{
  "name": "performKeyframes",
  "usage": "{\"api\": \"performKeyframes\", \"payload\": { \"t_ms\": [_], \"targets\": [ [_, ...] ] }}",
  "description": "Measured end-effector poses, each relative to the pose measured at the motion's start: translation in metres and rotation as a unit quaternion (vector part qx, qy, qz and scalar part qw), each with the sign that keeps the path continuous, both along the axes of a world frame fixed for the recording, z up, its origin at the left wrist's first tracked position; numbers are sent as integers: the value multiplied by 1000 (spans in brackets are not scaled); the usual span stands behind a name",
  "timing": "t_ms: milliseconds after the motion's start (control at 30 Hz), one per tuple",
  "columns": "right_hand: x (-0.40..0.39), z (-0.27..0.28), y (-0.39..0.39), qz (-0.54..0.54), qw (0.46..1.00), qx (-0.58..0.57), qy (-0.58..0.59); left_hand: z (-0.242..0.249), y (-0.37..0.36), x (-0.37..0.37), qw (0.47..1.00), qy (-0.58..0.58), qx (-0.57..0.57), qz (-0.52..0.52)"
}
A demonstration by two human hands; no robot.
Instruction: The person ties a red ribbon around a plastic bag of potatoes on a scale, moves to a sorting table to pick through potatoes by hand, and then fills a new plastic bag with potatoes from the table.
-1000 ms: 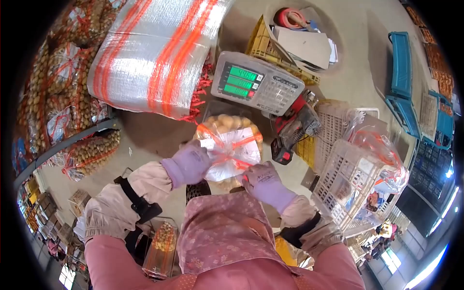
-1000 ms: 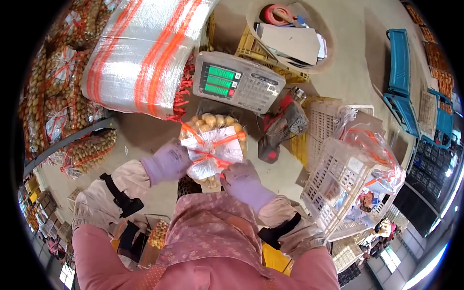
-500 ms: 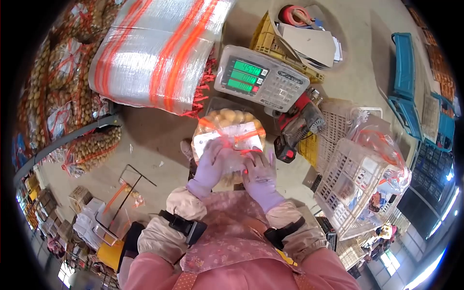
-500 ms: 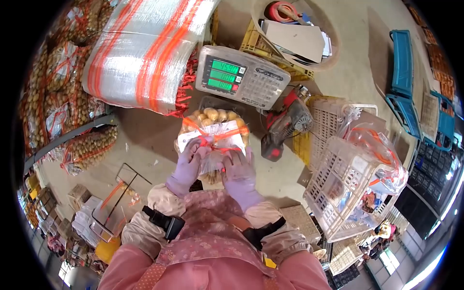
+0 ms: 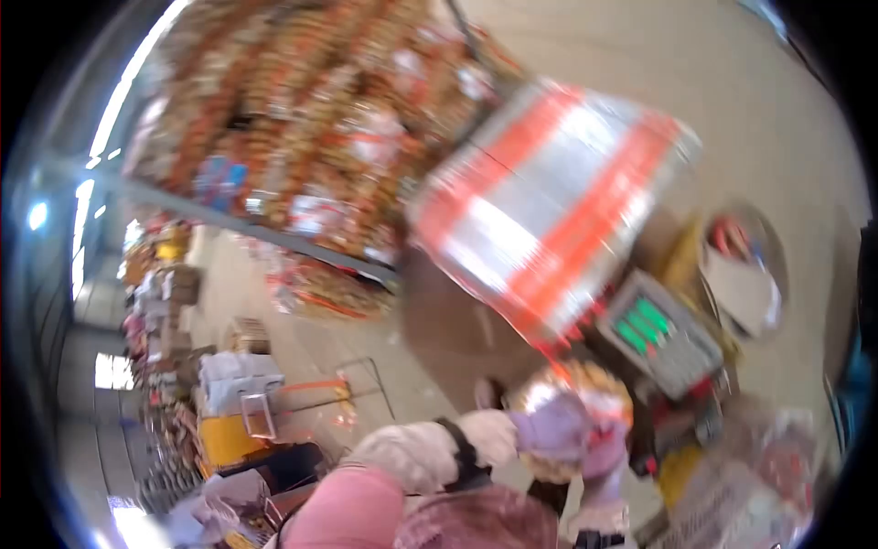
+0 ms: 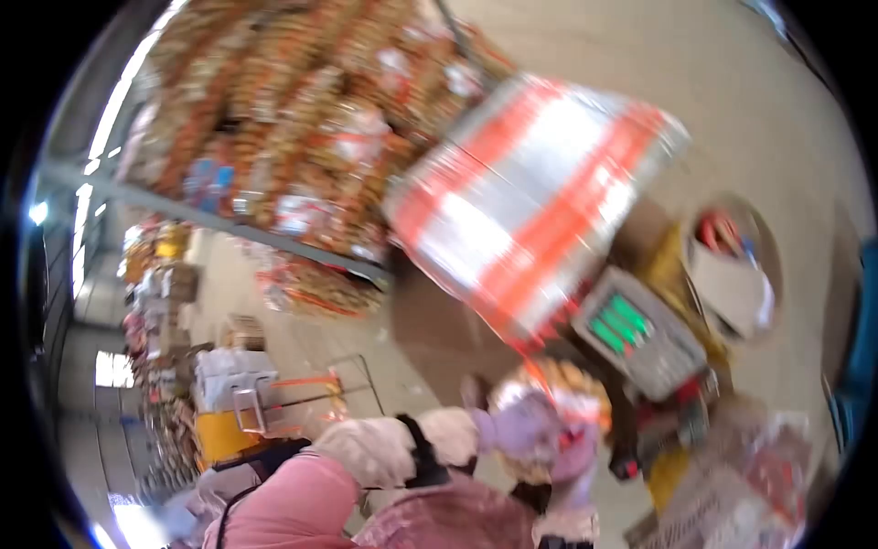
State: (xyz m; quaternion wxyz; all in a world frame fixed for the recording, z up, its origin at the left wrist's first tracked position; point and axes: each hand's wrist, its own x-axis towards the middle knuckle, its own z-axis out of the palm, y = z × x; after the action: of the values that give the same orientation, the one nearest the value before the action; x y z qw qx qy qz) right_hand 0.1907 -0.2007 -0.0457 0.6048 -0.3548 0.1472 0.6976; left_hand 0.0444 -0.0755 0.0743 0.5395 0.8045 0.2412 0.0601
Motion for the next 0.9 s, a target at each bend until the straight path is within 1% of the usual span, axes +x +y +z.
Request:
{"api": "performKeyframes", "payload": {
  "t_ms": [33, 100, 167, 200, 233, 300, 367, 467, 533, 567, 600, 633, 667, 700, 767, 833, 867, 900],
  "targets": [
    [-10, 6, 3, -31, 999, -1, -25, 5, 1, -4, 990, -10, 126, -55],
    [-12, 3, -8, -21, 988, -11, -155, -44, -11, -12, 962, -82, 254, -61],
    [-5, -21, -25, 32, 974, 74, -212, -72, -13, -14, 954, -44, 261, -143],
    [-4, -19, -27, 57, 962, 78, -256, -72, -7, -15, 954, -13, 245, -174],
    [-2, -22, -31, 80, 949, 71, -297, -75, -5, -14, 953, -8, 247, -175],
    [-2, -20, -37, 113, 924, 54, -362, -90, -5, -11, 946, -95, 275, -141],
    [-6, -20, -41, 135, 903, 40, -406, -103, -6, -13, 948, -77, 268, -152],
    [-9, -19, -45, 163, 865, 26, -474, -111, -15, -13, 953, -86, 246, -156],
    [-9, -16, -45, 178, 830, 9, -529, -113, -29, -11, 980, 35, 174, -89],
    [-7, -14, -43, 187, 809, 3, -557, -118, -39, -12, 979, 31, 182, -88],
    [-4, -12, -39, 200, 784, -4, -588, -125, -48, -15, 991, 36, 127, 23],
    [-1, -9, -34, 215, 755, -11, -620, -125, -49, -20, 988, 38, 69, 133],
    [-2, -4, -28, 229, 726, -22, -648, -114, -45, -28, 975, 35, -151, 162],
    [0, 0, -24, 245, 690, -30, -680, -108, -48, -36, 976, 29, -141, 163],
    [2, 8, -16, 279, 615, -45, -736, -97, -60, -51, 932, 55, -204, 295],
    [-1, 15, -10, 318, 530, -59, -784, -83, -58, -67, 879, 97, -272, 379],
    [-4, 18, -7, 335, 490, -67, -802, -80, -52, -75, 886, 141, -269, 350],
    [-6, 18, -3, 350, 450, -70, -819, -86, -55, -82, 906, 124, -229, 335]
  ]
}}
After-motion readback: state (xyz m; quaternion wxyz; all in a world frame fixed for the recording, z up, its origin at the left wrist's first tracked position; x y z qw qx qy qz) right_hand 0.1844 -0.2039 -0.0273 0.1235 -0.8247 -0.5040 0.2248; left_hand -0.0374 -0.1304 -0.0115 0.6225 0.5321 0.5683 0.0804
